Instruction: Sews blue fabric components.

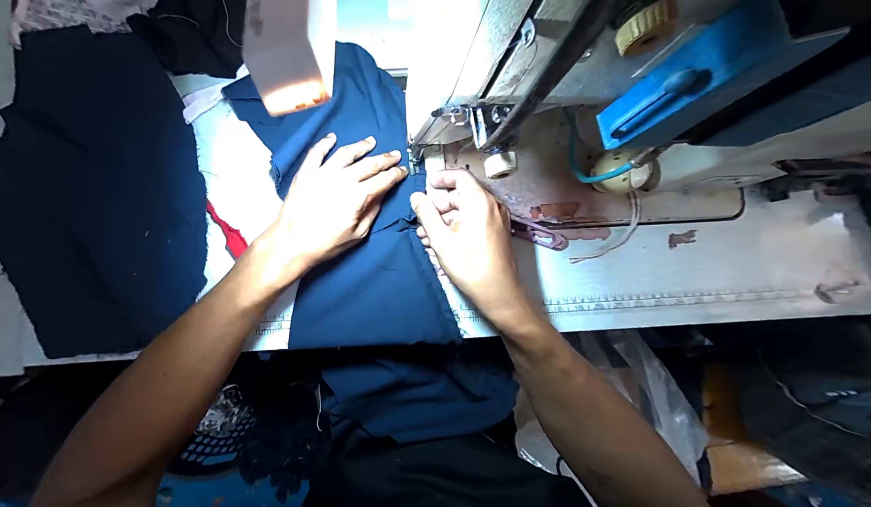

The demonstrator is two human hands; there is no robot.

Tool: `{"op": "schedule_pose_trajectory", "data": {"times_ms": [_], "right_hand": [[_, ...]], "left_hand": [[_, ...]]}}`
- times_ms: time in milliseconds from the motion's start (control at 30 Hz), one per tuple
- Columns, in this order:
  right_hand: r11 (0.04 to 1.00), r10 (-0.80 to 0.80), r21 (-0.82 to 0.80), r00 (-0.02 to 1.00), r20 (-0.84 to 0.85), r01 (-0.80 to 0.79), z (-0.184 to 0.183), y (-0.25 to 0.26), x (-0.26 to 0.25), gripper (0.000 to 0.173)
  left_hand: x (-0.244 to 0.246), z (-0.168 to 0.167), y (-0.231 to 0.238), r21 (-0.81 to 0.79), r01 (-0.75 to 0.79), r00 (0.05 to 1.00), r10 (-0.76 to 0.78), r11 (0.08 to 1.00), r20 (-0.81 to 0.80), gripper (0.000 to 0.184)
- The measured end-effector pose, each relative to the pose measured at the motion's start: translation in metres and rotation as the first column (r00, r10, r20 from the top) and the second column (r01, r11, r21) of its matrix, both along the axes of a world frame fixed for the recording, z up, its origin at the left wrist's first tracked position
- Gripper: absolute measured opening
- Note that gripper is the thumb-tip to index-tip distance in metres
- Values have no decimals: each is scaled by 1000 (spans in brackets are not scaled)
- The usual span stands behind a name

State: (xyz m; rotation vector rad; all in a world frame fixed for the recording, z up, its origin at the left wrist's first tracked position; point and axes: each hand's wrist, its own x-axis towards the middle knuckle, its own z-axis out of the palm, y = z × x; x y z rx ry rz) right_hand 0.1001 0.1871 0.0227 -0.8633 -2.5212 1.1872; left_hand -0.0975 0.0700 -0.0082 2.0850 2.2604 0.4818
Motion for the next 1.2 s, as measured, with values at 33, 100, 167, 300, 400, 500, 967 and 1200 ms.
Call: {"op": "schedule_pose_trajectory", "data": {"times_ms": [33,100,167,300,400,500,967,1200], "right_hand": [[1000,-12,-27,1000,-1,12,0,-1,0,38],[1000,-22,-4,1000,-14,22,-4,-2,-3,37],[999,-17,33,998,-54,19,-10,1,-9,34],[999,20,-32,998,-54,-21,-5,10,-3,18],[999,12,40,1000,22,-13,3,4,8,17],[989,21,150,1000,2,-21,0,-2,9,23],[774,79,610,982,169,-167,-9,7,-8,28],[768,176,612,981,84,-190,-15,14,-4,33]], "left_hand": [[5,0,-2,59,-6,999,3,998,49,39],[13,-3,-7,160,13,985,-40,987,168,33],[13,-6,-11,162,66,967,-103,985,232,30],[2,-7,-12,131,138,969,-162,982,188,32],[1,-6,-13,102,162,974,-176,981,143,34],[3,-3,-15,44,187,973,-191,981,132,42],[-7,-1,-6,-17,148,985,-146,989,93,44],[-9,-1,-3,-9,132,989,-131,991,63,43]]}}
